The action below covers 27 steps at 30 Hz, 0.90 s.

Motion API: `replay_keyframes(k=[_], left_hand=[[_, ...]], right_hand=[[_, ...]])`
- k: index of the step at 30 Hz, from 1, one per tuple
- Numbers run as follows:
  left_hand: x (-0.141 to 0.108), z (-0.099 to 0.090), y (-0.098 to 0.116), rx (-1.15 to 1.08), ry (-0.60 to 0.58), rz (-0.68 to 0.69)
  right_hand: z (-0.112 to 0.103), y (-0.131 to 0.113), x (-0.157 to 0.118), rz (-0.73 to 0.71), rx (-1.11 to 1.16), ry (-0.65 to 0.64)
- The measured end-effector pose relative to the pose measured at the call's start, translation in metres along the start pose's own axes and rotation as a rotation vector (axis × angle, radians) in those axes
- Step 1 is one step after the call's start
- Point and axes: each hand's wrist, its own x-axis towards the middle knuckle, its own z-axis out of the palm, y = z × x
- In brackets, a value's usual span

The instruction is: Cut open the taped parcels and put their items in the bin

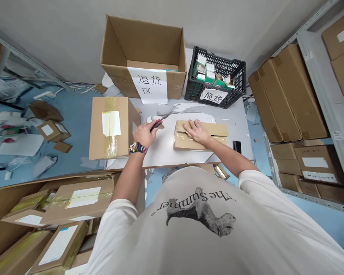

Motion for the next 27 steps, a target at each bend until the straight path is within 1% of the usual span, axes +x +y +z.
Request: replay_keyframes(k=[2, 3, 5, 8, 10, 12, 14, 16, 19, 21, 24, 26, 27], left_hand=[[0.003, -0.003, -0.004, -0.019, 0.016, -0.001], [0.002, -0.001, -0.005, -0.043, 0.014, 0.007], [-0.002, 0.011, -0.006, -0.112, 0.023, -0.011], [-0.015, 0.043, -0.012, -0.212, 0.024, -0.140], [-0.024, 0.067, -0.020, -0.254, -0.017, -0.268], [-0.033, 0.090, -0.030, -0.268, -0.073, -0.367], [-0.039, 0.109, -0.039, -0.251, -0.092, -0.414], [-0.043, 0.126, -0.047, -0.217, -0.073, -0.424], [-0.045, 0.148, -0.058, -0.173, -0.045, -0.432], [-0.045, 0.160, -0.065, -0.157, -0.053, -0.423], [-0.043, 0.172, -0.074, -0.144, -0.067, -0.409], [-0.040, 0.175, -0.076, -0.139, -0.066, -0.414], [-0.038, 0.173, -0.074, -0.138, -0.058, -0.410]], right_hand=[[-0.002, -0.003, -0.002, -0.002, -0.002, 0.002], [-0.003, -0.004, -0.003, 0.002, -0.004, 0.003], [-0.006, -0.006, -0.003, 0.019, -0.013, 0.003], [-0.009, -0.010, -0.003, 0.046, -0.028, 0.000], [-0.010, -0.012, -0.008, 0.066, -0.037, 0.004], [-0.010, -0.014, -0.019, 0.094, -0.034, 0.015], [-0.009, -0.014, -0.035, 0.134, -0.019, 0.027], [-0.008, -0.008, -0.058, 0.191, -0.005, 0.039], [-0.011, 0.010, -0.098, 0.321, -0.006, 0.091], [-0.016, 0.026, -0.127, 0.408, -0.006, 0.167], [-0.023, 0.044, -0.163, 0.483, 0.018, 0.313], [-0.025, 0.047, -0.177, 0.491, 0.033, 0.372], [-0.025, 0.046, -0.180, 0.484, 0.039, 0.375]])
